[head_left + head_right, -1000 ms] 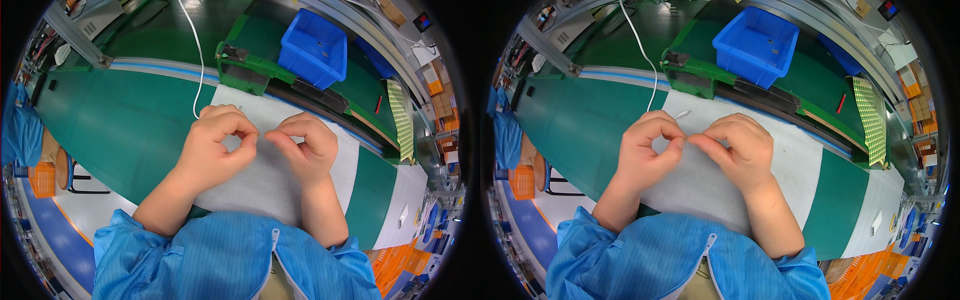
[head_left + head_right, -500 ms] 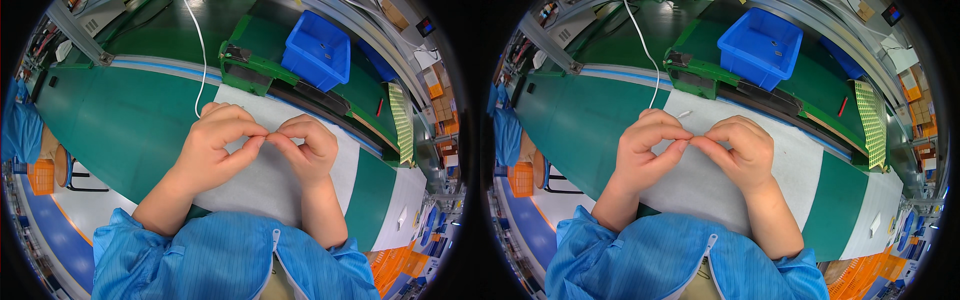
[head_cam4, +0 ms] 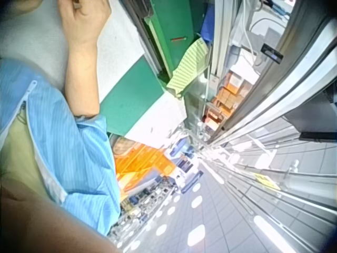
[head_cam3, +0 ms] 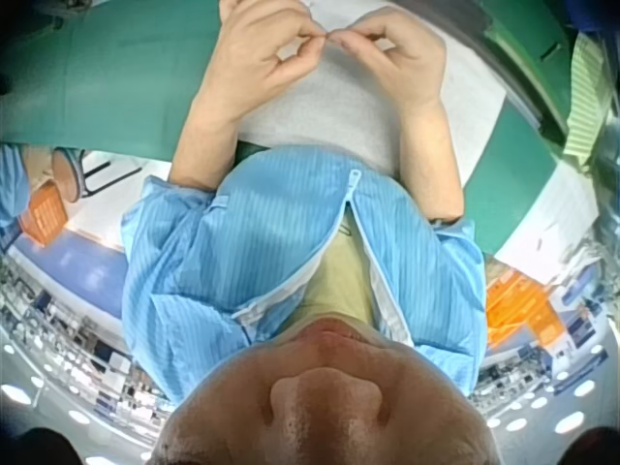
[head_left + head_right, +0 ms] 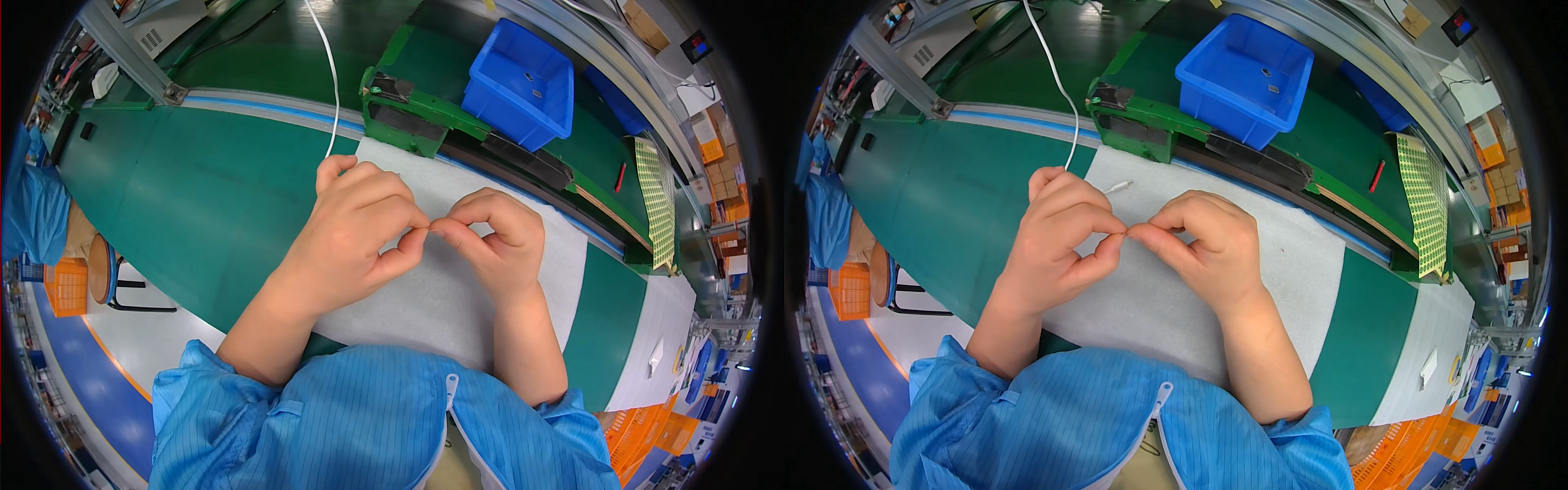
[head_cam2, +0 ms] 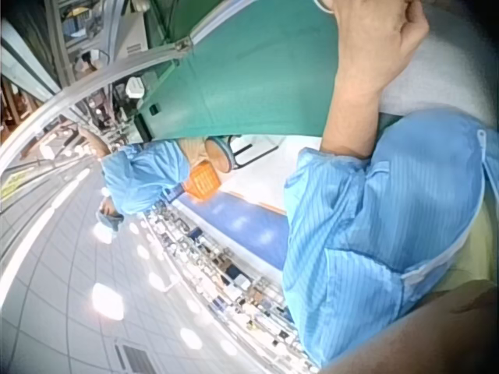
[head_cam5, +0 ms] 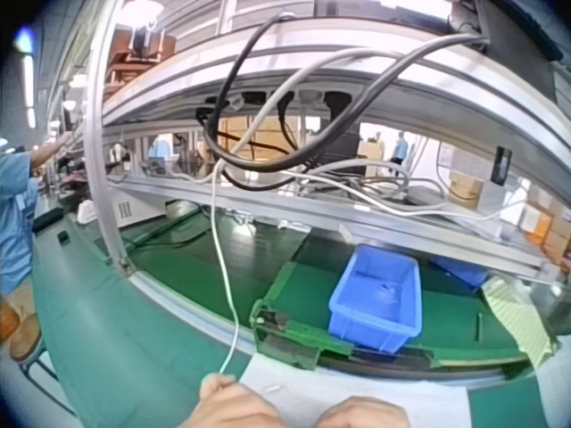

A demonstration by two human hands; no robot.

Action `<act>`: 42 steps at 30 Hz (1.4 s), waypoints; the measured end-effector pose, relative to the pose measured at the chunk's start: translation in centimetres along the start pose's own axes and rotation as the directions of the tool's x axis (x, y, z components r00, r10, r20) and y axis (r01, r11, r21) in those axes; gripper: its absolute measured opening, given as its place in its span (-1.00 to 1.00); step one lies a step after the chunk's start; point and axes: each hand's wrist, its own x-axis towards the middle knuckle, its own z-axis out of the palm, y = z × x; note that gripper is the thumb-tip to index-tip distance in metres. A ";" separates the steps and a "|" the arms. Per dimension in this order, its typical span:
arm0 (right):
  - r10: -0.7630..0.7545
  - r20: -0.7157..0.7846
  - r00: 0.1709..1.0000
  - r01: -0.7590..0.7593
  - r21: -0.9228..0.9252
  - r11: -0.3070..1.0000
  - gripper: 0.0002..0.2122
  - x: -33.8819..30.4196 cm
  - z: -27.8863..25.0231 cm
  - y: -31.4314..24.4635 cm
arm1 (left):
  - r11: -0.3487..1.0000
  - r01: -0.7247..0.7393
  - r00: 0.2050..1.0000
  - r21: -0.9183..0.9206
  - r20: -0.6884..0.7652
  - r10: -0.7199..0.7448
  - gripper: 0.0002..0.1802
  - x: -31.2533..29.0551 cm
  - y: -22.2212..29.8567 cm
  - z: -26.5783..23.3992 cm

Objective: The person assembles small electronic components by attaching an electronic connector to a cable, then placing the connected cable into a white housing. This is done by hand, using a small screwdriver to secure the components.

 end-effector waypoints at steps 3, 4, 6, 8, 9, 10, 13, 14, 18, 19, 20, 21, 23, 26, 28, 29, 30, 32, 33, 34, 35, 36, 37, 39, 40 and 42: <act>-0.001 0.002 1.000 0.001 0.009 1.000 -0.85 0.0 0.1 0.0 | 0.999 -0.029 1.000 0.016 -0.005 0.029 -0.83 0.0 -0.2 0.0; -0.007 0.000 1.000 0.007 0.012 1.000 -0.85 0.0 0.1 0.0 | 0.999 -0.029 1.000 0.016 -0.005 0.029 -0.83 0.0 -0.3 0.1; -0.013 0.000 1.000 0.013 -0.001 1.000 -0.85 0.0 0.1 0.0 | 1.000 -0.015 1.000 -0.013 -0.007 0.015 -0.82 0.0 -0.3 0.1; -0.019 0.000 1.000 0.019 -0.015 1.000 -0.84 0.0 0.1 -0.1 | 1.000 0.001 1.000 -0.030 -0.004 -0.001 -0.82 -0.1 -0.3 0.2; -0.046 0.003 0.999 0.046 -0.041 0.998 -0.84 0.1 0.2 -0.1 | 0.999 0.018 1.000 -0.046 -0.002 -0.018 -0.83 -0.1 -0.3 0.2; -0.073 0.006 0.997 0.073 -0.068 0.995 -0.83 0.1 0.2 -0.2 | 0.999 0.018 1.000 -0.045 -0.003 -0.018 -0.83 -0.1 -0.3 0.2; -0.153 -0.011 0.988 0.150 -0.127 0.980 -0.82 0.2 0.3 -0.1 | 0.994 0.063 0.998 -0.093 -0.005 -0.064 -0.84 -0.1 -0.3 0.4; -0.152 -0.012 0.988 0.150 -0.128 0.980 -0.82 0.1 0.2 -0.1 | 0.989 0.085 0.996 -0.119 -0.002 -0.086 -0.85 -0.1 -0.3 0.5; -0.198 -0.028 0.980 0.191 -0.168 0.967 -0.81 0.2 0.2 -0.4 | 0.954 0.194 0.981 -0.229 0.044 -0.189 -0.89 -0.2 -0.3 0.5; -0.206 -0.036 0.978 0.197 -0.173 0.965 -0.82 0.2 0.2 -0.4 | 0.954 0.194 0.981 -0.228 0.044 -0.189 -0.89 -0.3 -0.3 0.6; -0.206 -0.036 0.978 0.197 -0.172 0.965 -0.82 0.2 0.2 -0.4 | 0.945 0.213 0.977 -0.249 0.053 -0.206 -0.90 -0.3 -0.4 0.7; -0.212 -0.049 0.976 0.201 -0.165 0.965 -0.82 0.2 0.2 -0.3 | 0.935 0.231 0.973 -0.270 0.062 -0.223 -0.90 -0.3 -0.3 0.8; -0.219 -0.062 0.974 0.207 -0.157 0.966 -0.82 0.2 0.2 -0.3 | 0.930 0.245 0.969 -0.275 0.055 -0.239 -0.92 -0.3 -0.2 0.8; -0.131 -0.106 0.986 0.128 -0.031 0.991 -0.84 0.0 0.2 -0.1 | 0.905 0.270 0.961 -0.328 0.029 -0.276 -0.94 -0.4 -0.3 0.9; 0.069 -0.068 0.995 -0.058 0.151 0.987 -0.86 -0.3 0.0 -0.1 | 0.884 0.280 0.954 -0.374 0.009 -0.299 -0.94 -0.4 -0.4 1.0; 0.069 -0.068 0.995 -0.058 0.150 0.987 -0.86 -0.4 0.0 -0.1 | 0.888 0.242 0.964 -0.391 -0.004 -0.265 -0.92 -0.5 -0.5 1.0; 0.213 -0.016 0.977 -0.196 0.330 0.923 -0.87 -0.5 0.0 -0.1 | 0.890 0.203 0.973 -0.408 -0.017 -0.230 -0.89 -0.5 -0.5 0.9; 0.339 0.062 0.939 -0.324 0.489 0.810 -0.88 -0.7 0.0 -0.1 | 0.885 0.178 0.975 -0.429 -0.045 -0.218 -0.86 -0.4 -0.3 1.0; 0.364 0.107 0.925 -0.355 0.586 0.729 -0.90 -0.7 0.3 -0.1 | 0.880 0.155 0.975 -0.448 -0.071 -0.209 -0.82 -0.4 -0.2 1.0; 0.383 0.155 0.911 -0.382 0.671 0.635 -0.91 -0.7 0.4 -0.2 | 0.881 0.156 0.975 -0.448 -0.073 -0.210 -0.82 -0.4 -0.1 0.9; 0.382 0.157 0.911 -0.382 0.671 0.635 -0.91 -0.8 0.6 -0.1 | 0.899 0.122 0.982 -0.420 -0.080 -0.171 -0.80 -0.4 0.0 0.8; 0.397 0.195 0.897 -0.412 0.696 0.587 -0.91 -0.8 0.6 -0.1 | 0.916 0.088 0.988 -0.392 -0.086 -0.131 -0.77 -0.3 0.0 0.7; 0.410 0.234 0.881 -0.441 0.718 0.538 -0.91 -0.8 0.6 -0.1 | 0.915 0.088 0.988 -0.393 -0.086 -0.132 -0.77 -0.3 -0.1 0.8; 0.408 0.249 0.878 -0.448 0.728 0.519 -0.91 -0.9 0.7 0.1 | 0.931 0.022 0.995 -0.364 -0.081 -0.055 -0.76 -0.3 -0.2 0.8; 0.406 0.263 0.875 -0.453 0.738 0.500 -0.91 -0.9 0.7 0.1 | 0.931 0.022 0.995 -0.364 -0.081 -0.056 -0.76 -0.3 -0.2 0.8; 0.405 0.276 0.872 -0.460 0.746 0.481 -0.90 -0.9 0.7 0.1 | 0.932 0.020 0.995 -0.361 -0.088 -0.055 -0.75 -0.3 -0.2 0.8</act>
